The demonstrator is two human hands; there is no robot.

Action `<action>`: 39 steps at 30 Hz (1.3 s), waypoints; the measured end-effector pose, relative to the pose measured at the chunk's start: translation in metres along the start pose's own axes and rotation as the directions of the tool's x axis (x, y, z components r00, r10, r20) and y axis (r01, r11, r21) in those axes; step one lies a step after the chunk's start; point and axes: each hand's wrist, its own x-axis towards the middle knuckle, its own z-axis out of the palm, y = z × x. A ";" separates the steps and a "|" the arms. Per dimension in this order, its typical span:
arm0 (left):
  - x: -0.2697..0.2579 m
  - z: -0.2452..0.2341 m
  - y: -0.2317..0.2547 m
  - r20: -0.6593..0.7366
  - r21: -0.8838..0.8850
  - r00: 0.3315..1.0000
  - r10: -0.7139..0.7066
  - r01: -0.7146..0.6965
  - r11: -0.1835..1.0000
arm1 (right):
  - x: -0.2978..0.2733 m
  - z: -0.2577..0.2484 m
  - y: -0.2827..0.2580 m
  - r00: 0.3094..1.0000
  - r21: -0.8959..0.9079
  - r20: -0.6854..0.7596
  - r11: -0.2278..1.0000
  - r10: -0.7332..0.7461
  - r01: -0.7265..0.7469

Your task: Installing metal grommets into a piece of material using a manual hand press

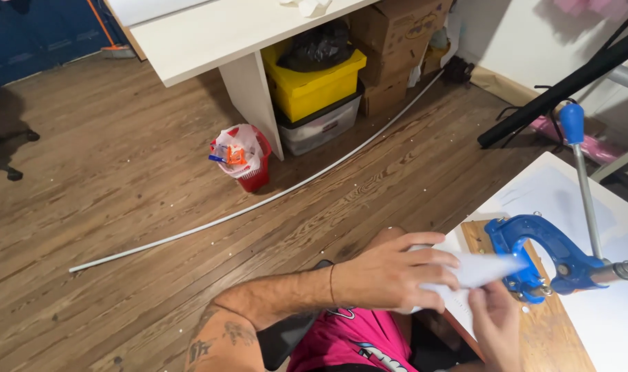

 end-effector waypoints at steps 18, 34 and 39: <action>-0.084 0.030 0.028 0.431 -0.495 0.453 -0.781 0.842 0.215 | -0.027 0.085 0.021 0.823 0.250 -0.553 0.968 0.128 0.017; -0.075 -0.007 -0.012 -0.149 -0.731 0.161 -0.976 0.647 0.218 | -0.032 0.071 -0.007 0.970 0.360 -0.193 0.930 0.147 -0.069; -0.032 -0.049 -0.028 -0.271 -0.754 0.210 -0.939 0.561 0.343 | -0.025 0.065 0.001 0.976 0.326 -0.212 0.945 0.058 0.014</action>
